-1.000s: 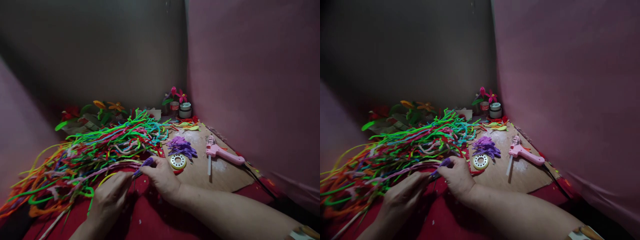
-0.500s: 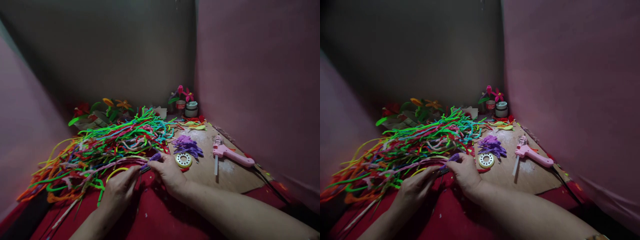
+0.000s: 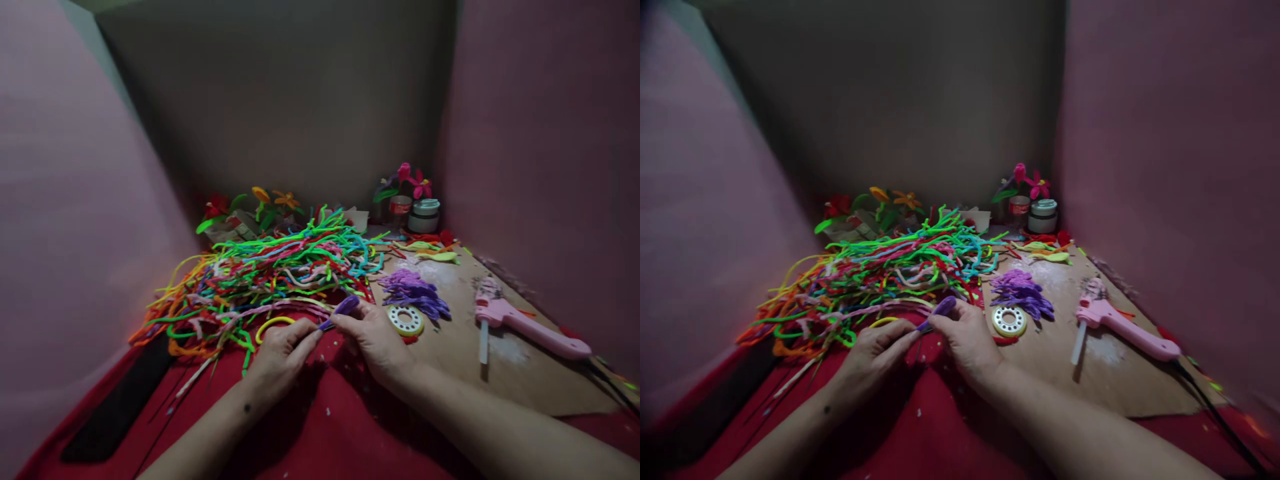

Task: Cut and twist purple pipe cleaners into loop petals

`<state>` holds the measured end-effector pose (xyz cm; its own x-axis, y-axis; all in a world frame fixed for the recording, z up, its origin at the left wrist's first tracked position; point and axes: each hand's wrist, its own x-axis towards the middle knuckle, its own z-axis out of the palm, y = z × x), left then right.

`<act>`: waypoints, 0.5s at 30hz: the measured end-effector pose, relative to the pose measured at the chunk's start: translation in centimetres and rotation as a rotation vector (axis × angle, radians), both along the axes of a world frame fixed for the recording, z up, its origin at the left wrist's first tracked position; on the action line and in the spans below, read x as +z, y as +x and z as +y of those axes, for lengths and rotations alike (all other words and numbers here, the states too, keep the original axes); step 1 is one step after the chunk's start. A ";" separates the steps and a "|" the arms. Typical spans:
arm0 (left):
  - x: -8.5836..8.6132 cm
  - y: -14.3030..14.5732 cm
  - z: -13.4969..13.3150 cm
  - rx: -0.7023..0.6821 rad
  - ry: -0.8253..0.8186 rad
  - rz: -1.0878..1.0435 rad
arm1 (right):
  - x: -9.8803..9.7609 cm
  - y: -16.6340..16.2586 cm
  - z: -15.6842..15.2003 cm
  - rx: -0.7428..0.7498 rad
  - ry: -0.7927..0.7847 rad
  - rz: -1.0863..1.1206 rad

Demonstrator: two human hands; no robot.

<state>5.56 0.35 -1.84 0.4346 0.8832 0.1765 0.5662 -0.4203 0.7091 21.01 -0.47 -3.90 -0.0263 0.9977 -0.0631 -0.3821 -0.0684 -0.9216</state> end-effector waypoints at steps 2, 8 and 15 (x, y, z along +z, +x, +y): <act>0.0 0.1 0.0 0.001 -0.058 -0.040 | -0.2 0.0 0.0 0.021 0.001 0.009; 0.0 -0.2 0.4 -0.105 -0.657 -0.346 | -0.5 -0.3 -0.4 0.162 0.052 -0.028; 0.1 0.2 -0.4 -0.075 -0.426 -0.154 | -0.1 -0.6 -0.6 0.009 0.088 -0.230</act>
